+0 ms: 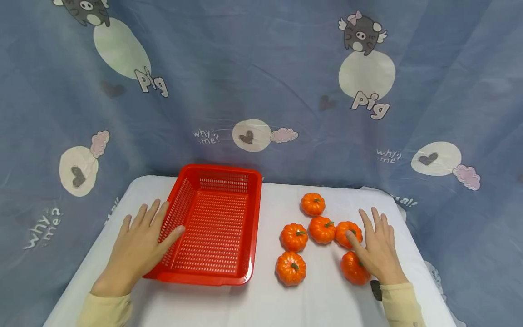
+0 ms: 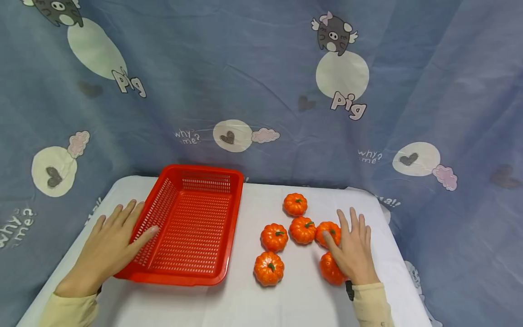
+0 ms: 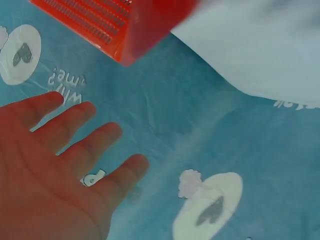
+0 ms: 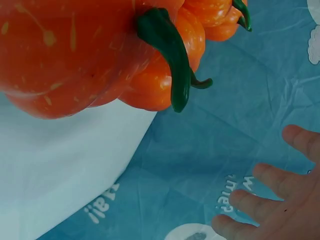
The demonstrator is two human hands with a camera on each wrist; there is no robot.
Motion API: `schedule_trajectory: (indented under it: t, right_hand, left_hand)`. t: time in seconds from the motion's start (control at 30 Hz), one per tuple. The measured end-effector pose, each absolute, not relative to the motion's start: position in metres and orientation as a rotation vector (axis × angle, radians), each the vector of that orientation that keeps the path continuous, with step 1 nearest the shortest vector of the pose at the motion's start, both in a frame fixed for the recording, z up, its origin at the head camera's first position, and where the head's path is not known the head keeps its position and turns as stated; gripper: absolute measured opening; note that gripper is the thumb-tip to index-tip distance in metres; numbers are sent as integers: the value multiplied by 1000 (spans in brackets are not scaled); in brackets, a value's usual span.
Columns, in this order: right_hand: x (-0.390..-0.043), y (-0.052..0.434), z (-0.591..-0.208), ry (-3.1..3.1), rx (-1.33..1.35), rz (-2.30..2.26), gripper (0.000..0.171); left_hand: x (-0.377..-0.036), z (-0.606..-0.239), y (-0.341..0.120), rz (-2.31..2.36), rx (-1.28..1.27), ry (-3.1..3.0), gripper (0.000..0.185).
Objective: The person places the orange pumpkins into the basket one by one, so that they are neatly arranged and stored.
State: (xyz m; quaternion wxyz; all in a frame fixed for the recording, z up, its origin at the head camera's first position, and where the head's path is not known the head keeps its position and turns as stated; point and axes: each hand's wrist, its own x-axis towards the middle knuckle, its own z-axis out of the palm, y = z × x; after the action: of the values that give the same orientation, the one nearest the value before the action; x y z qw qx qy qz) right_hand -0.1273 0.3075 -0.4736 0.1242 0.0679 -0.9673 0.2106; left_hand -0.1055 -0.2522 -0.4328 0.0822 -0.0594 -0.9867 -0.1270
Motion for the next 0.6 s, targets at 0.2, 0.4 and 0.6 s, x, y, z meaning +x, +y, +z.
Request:
schedule_trajectory:
  t: [0.2, 0.4, 0.6]
  right_hand:
    - [-126, 312, -473, -2805, 199, 622, 76]
    - [-122, 319, -470, -2818, 180, 659, 79]
    - [-110, 329, -469, -2857, 100, 717, 86]
  left_hand:
    - [-88, -433, -263, -433, -169, -2884, 85]
    - [-66, -438, -273, -527, -136, -2986, 96]
    - [-54, -448, -279, -552, -63, -3112, 113]
